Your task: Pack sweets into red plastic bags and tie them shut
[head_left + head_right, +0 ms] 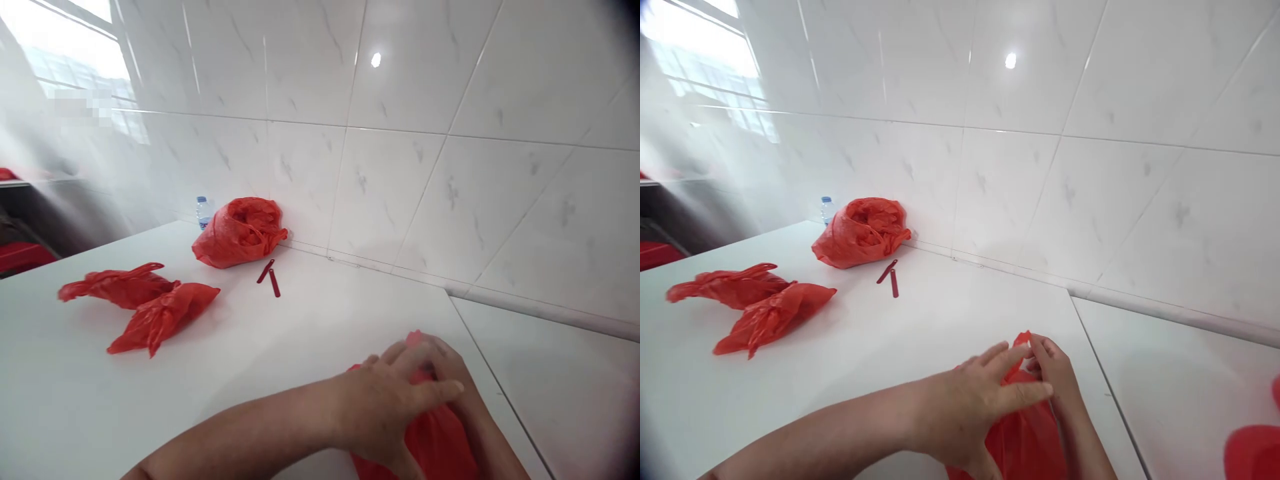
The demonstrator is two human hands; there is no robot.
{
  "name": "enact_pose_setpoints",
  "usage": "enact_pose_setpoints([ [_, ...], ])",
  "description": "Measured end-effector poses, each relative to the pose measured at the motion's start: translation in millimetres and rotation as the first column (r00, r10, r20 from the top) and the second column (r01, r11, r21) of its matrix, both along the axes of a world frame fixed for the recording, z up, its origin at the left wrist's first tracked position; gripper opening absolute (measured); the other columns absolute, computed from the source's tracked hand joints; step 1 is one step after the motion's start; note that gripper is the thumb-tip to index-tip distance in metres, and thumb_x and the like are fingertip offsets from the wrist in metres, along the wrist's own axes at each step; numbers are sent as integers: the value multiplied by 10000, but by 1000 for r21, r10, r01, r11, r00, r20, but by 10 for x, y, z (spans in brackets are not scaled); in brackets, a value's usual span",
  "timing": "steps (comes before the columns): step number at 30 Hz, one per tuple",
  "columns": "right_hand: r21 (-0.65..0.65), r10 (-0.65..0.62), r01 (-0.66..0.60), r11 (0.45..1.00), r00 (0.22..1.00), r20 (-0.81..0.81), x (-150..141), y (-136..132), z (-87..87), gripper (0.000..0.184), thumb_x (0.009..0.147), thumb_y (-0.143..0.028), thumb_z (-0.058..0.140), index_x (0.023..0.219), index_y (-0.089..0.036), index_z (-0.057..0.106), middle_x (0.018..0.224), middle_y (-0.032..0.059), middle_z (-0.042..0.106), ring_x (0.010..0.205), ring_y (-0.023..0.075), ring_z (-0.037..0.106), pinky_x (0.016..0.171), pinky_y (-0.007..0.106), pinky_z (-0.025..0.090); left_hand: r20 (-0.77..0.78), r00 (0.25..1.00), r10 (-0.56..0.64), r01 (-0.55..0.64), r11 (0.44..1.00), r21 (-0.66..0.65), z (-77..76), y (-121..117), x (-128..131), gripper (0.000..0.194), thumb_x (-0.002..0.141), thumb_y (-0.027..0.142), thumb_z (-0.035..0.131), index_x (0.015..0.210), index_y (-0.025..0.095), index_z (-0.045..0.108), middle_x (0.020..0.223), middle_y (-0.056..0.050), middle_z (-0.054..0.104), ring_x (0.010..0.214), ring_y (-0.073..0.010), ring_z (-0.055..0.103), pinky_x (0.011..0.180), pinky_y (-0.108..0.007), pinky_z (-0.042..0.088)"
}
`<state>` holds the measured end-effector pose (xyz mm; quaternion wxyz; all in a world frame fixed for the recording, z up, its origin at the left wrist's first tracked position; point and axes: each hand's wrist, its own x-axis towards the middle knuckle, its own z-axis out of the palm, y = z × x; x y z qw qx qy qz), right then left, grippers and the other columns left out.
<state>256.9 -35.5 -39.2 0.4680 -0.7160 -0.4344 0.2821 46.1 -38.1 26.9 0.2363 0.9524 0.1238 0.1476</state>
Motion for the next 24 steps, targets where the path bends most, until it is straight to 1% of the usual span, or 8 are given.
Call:
enact_pose_setpoints([
  [2,-51,31,-36,998,995,-98,10,-9,-6,377,724,-543,531,798,-185,623,572,-3,562,514,157,519,485,280,439,-170,985,-12,21,999,50,-184,35,52,971,597,437,751,1429,345,259,1548,-129,78,1192,-512,425,684,-510,517],
  [5,-123,3,-24,992,986,-165,61,3,-55,410,707,-522,578,950,-195,625,588,-17,568,535,157,530,513,275,451,-265,964,-29,60,992,109,-226,102,35,576,721,232,609,1282,276,488,1279,-117,527,887,-329,652,556,-350,495],
  [9,-115,-25,10,993,991,-133,129,67,-180,454,683,-503,605,1013,-192,633,738,23,636,616,164,564,549,284,480,-208,977,53,-17,985,170,60,251,-240,400,677,51,512,1023,225,609,889,-47,674,799,-234,650,544,-279,446],
  [13,-77,-83,77,994,993,-86,87,83,-212,461,666,-531,594,972,-193,657,758,41,649,619,170,573,532,294,481,-61,936,346,-331,926,180,337,405,-792,376,632,-33,456,839,240,610,787,3,647,699,-168,616,535,-229,400],
  [16,-70,-56,51,996,996,-70,54,62,-175,468,661,-531,595,973,-188,660,761,46,656,618,173,583,535,296,486,-87,790,607,-571,781,253,442,488,-1314,342,635,-30,419,772,224,603,770,16,629,630,-150,577,513,-226,368],
  [18,-93,-24,18,996,998,-63,51,52,-154,474,670,-522,597,998,-183,650,787,50,661,641,176,597,551,293,492,-60,681,729,-688,666,287,469,528,-1682,443,685,-17,364,929,247,623,851,3,637,701,-171,595,581,-248,407],
  [21,-124,-12,6,992,999,-52,46,55,-146,492,687,-530,585,1027,-177,633,818,56,661,672,181,609,571,291,494,-55,483,874,-810,469,351,459,576,-2170,448,755,88,394,1126,250,587,1014,-45,617,848,-258,606,707,-343,453],
  [24,-130,-50,46,990,998,-27,21,73,-149,484,700,-542,554,1021,-189,633,819,51,658,669,178,605,572,295,486,-91,343,935,-841,349,414,453,628,-2409,593,724,280,569,1308,247,471,1297,-133,484,1127,-410,481,809,-475,451],
])
